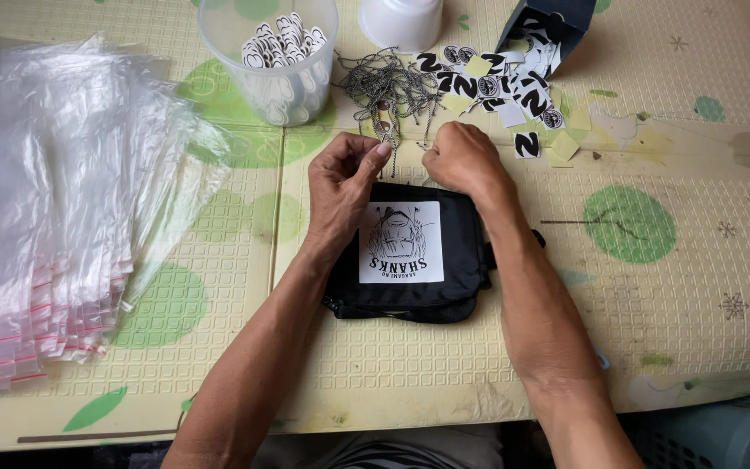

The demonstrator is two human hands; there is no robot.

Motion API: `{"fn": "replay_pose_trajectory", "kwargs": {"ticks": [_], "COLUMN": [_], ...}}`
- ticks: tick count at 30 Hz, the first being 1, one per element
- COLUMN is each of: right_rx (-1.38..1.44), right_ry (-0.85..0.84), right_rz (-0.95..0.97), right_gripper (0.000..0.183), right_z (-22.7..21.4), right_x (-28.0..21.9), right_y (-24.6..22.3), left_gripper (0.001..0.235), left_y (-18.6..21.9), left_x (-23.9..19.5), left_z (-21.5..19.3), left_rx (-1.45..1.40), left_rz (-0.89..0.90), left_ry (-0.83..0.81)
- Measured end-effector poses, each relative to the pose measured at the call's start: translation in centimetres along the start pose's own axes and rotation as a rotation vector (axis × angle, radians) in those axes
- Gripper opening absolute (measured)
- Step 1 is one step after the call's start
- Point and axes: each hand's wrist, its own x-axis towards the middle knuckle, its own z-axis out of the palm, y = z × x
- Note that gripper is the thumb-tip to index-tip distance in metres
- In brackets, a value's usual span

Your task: The person cleans a black shoulder bag using a small blue brush, focusing on the zipper and the front surface. They then attach a metal chain and a small white tag to the bag's zipper pull.

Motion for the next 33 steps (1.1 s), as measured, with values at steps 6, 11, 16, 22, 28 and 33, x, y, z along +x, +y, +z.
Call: {"fn": "replay_pose_trajectory", "kwargs": {"ticks": [6,11,16,22,28,33], "right_rx": [0.411,0.735,0.839,1.102,0.995,0.992], "right_ry": [0.473,0.281,0.142,0.101,0.046,0.063], "right_rz": [-0.177,-0.284,-0.373,-0.208,-0.229,-0.274], "right_gripper": [0.056,0.017,0.021,0.025,0.019,0.019], "right_z": [-3.9,-3.7,-3.9,-2.6,-2.9,-2.4], "right_x": [-0.7,-3.7,-4.9,-4.1,-4.0,-3.4], "right_y": [-4.5,-7.5,-9.5,-8.8,-8.6,-7.8], "left_gripper": [0.016,0.014,0.013,0.013,0.016,0.022], "left_y": [1.4,0.0,-0.2,1.3,1.1,1.4], "left_x": [-0.3,0.1,0.2,0.1,0.2,0.4], "left_z": [0.3,0.1,-0.3,0.1,0.1,-0.4], "left_rx": [0.030,0.022,0.023,-0.043,-0.107,-0.156], "left_rz": [-0.110,-0.062,-0.020,-0.120,-0.227,-0.326], "left_ry": [-0.034,-0.007,0.044,0.068,0.080,0.064]}}
